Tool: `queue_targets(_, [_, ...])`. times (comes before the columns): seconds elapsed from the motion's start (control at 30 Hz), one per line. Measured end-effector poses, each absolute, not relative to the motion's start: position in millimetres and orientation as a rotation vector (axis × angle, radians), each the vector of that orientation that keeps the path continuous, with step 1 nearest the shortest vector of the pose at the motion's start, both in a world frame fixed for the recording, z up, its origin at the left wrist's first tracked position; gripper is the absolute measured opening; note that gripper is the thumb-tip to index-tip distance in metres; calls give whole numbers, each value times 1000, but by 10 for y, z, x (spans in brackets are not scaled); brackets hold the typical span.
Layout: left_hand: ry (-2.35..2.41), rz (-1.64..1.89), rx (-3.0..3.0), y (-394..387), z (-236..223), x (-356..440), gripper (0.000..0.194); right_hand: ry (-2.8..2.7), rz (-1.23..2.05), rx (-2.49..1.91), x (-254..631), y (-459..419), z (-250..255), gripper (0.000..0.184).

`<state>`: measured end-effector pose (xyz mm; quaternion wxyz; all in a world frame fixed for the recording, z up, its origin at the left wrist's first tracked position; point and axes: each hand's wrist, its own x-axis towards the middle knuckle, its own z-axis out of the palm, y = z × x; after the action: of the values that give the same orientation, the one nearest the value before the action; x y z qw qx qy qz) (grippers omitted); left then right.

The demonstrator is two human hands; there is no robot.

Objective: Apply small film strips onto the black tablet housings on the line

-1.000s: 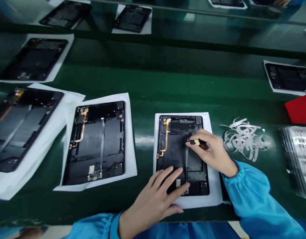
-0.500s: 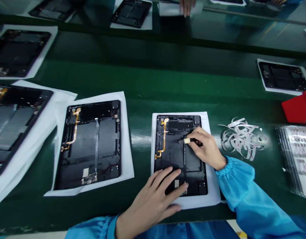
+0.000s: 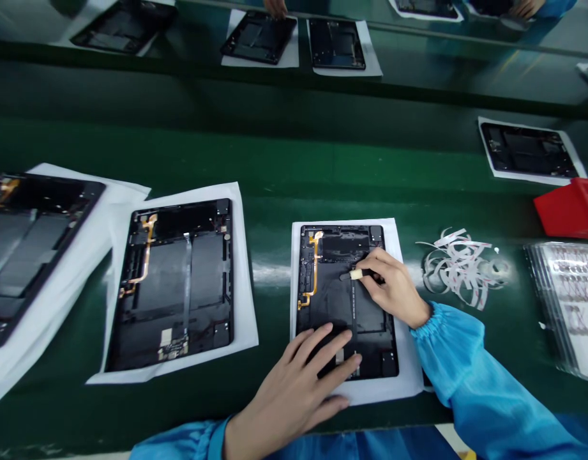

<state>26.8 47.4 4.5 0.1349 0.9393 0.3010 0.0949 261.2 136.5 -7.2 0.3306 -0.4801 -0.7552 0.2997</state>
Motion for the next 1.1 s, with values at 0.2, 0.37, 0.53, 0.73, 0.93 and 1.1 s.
queue_targets(0.2, [786, 226, 2805, 506, 75, 269, 45, -1971, 786, -1265, 2602, 1366, -59, 19])
queue_targets(0.37, [768, 230, 2811, 502, 58, 251, 45, -1954, 795, -1269, 2610, 1369, -54, 21])
queue_targets(0.53, [768, 234, 2815, 518, 65, 266, 42, -1947, 786, -1270, 2619, 1377, -39, 20])
queue_targets(0.73, [777, 244, 2803, 532, 88, 286, 40, -1961, 779, -1278, 2606, 1374, -50, 23])
queue_targets(0.93, [738, 190, 2833, 510, 50, 251, 47, -1977, 780, -1282, 2595, 1371, -53, 24])
queue_targets(1.1, [733, 223, 2812, 511, 54, 253, 48, -1990, 775, -1282, 2596, 1373, -49, 25])
